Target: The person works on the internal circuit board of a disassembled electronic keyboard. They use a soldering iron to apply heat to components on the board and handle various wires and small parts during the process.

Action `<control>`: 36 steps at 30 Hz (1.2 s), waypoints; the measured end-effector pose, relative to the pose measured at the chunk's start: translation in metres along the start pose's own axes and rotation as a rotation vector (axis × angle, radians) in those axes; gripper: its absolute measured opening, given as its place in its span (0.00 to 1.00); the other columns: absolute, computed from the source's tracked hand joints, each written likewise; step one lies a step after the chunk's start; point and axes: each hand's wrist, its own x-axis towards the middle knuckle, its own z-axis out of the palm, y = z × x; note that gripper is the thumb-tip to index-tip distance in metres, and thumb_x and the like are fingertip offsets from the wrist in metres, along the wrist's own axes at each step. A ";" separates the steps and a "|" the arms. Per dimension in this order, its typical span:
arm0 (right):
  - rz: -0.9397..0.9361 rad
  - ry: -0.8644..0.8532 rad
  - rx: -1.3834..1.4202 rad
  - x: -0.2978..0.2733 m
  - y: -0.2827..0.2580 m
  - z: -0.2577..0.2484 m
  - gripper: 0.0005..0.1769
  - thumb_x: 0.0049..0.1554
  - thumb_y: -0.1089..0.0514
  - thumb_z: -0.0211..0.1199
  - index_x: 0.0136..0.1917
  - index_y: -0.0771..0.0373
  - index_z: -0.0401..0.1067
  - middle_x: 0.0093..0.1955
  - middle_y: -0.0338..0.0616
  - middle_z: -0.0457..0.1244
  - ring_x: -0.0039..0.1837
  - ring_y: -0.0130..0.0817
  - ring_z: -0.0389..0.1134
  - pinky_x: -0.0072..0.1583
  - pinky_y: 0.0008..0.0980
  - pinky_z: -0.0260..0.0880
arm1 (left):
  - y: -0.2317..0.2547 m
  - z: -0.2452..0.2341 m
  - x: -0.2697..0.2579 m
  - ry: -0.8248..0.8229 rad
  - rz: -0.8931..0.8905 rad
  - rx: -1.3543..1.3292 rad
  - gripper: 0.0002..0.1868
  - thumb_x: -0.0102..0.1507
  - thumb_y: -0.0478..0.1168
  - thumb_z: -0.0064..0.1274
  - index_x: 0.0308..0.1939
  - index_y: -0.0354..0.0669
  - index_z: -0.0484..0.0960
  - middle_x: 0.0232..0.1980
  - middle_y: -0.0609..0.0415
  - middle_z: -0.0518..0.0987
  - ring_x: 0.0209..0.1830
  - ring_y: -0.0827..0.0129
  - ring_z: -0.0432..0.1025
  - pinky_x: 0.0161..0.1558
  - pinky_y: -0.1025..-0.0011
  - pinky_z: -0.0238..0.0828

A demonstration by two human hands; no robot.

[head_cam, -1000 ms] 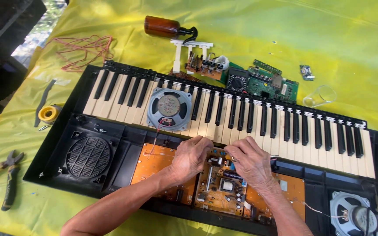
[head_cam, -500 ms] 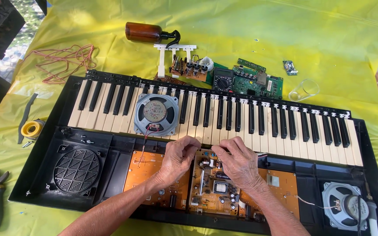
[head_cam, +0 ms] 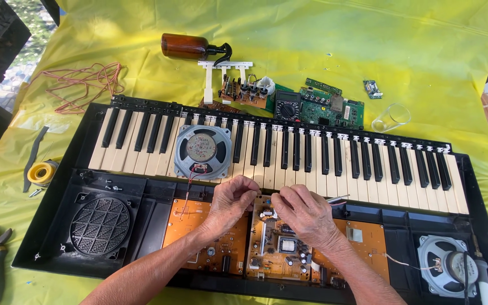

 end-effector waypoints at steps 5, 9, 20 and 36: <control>-0.084 0.048 -0.052 -0.001 -0.003 0.007 0.07 0.64 0.63 0.54 0.46 0.57 0.72 0.44 0.45 0.58 0.46 0.41 0.64 0.39 0.28 0.68 | -0.006 -0.002 0.001 -0.001 -0.006 -0.013 0.05 0.63 0.26 0.54 0.38 0.33 0.85 0.28 0.45 0.80 0.24 0.70 0.76 0.28 0.73 0.82; -0.128 0.082 -0.067 0.001 -0.002 0.009 0.09 0.64 0.64 0.52 0.45 0.58 0.72 0.43 0.47 0.59 0.46 0.42 0.65 0.39 0.29 0.66 | -0.009 -0.003 0.003 -0.002 -0.031 -0.049 0.05 0.63 0.26 0.54 0.38 0.34 0.85 0.27 0.45 0.79 0.24 0.69 0.77 0.27 0.74 0.82; -0.184 0.024 -0.075 0.007 -0.005 0.001 0.10 0.63 0.61 0.50 0.43 0.59 0.71 0.41 0.46 0.58 0.45 0.41 0.63 0.38 0.28 0.64 | -0.010 -0.002 0.004 0.012 -0.056 -0.089 0.04 0.63 0.26 0.55 0.38 0.33 0.85 0.29 0.45 0.80 0.25 0.71 0.75 0.28 0.74 0.82; -0.289 -0.260 -0.023 0.019 0.009 0.004 0.07 0.61 0.58 0.59 0.39 0.56 0.69 0.40 0.41 0.54 0.49 0.42 0.61 0.37 0.30 0.65 | -0.006 -0.005 0.001 -0.024 -0.064 -0.109 0.08 0.67 0.27 0.48 0.40 0.33 0.84 0.32 0.46 0.79 0.28 0.70 0.76 0.30 0.74 0.82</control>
